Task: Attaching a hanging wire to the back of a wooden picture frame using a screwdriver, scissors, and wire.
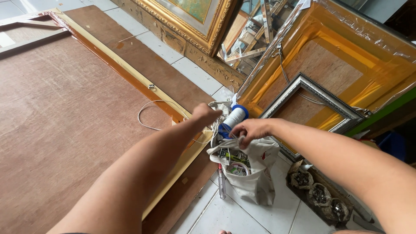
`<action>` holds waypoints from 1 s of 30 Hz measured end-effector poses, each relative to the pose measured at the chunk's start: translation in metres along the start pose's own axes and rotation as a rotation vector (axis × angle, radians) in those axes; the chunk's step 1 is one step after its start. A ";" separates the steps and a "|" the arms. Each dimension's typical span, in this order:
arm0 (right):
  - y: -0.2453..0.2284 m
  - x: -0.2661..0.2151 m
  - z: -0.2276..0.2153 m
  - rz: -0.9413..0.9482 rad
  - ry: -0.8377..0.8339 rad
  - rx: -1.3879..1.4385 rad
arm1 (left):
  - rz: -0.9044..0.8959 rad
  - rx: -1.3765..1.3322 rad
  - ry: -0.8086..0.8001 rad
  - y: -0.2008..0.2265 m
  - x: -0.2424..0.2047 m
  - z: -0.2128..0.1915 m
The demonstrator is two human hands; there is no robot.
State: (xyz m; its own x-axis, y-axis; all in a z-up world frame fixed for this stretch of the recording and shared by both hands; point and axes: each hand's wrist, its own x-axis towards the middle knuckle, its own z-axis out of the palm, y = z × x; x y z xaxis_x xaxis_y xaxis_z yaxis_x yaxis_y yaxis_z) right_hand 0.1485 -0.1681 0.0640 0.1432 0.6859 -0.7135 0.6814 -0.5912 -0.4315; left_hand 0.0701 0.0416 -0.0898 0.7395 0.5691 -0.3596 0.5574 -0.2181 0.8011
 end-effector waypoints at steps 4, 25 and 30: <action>0.008 -0.004 0.003 0.052 -0.019 -0.048 | -0.164 -0.428 -0.013 -0.010 0.000 -0.055; 0.036 0.002 -0.027 0.107 0.090 0.148 | -0.878 0.513 0.001 -0.040 -0.072 -0.293; 0.023 0.011 -0.028 0.008 0.103 0.307 | 0.344 0.760 0.184 -0.017 -0.030 -0.149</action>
State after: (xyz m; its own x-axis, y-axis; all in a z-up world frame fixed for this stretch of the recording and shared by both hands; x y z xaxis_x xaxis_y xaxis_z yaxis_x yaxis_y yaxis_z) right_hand 0.1863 -0.1625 0.0616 0.2306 0.7108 -0.6645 0.4336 -0.6864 -0.5838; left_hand -0.0177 0.1464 -0.0211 0.8775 0.4793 -0.0190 0.4637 -0.8375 0.2892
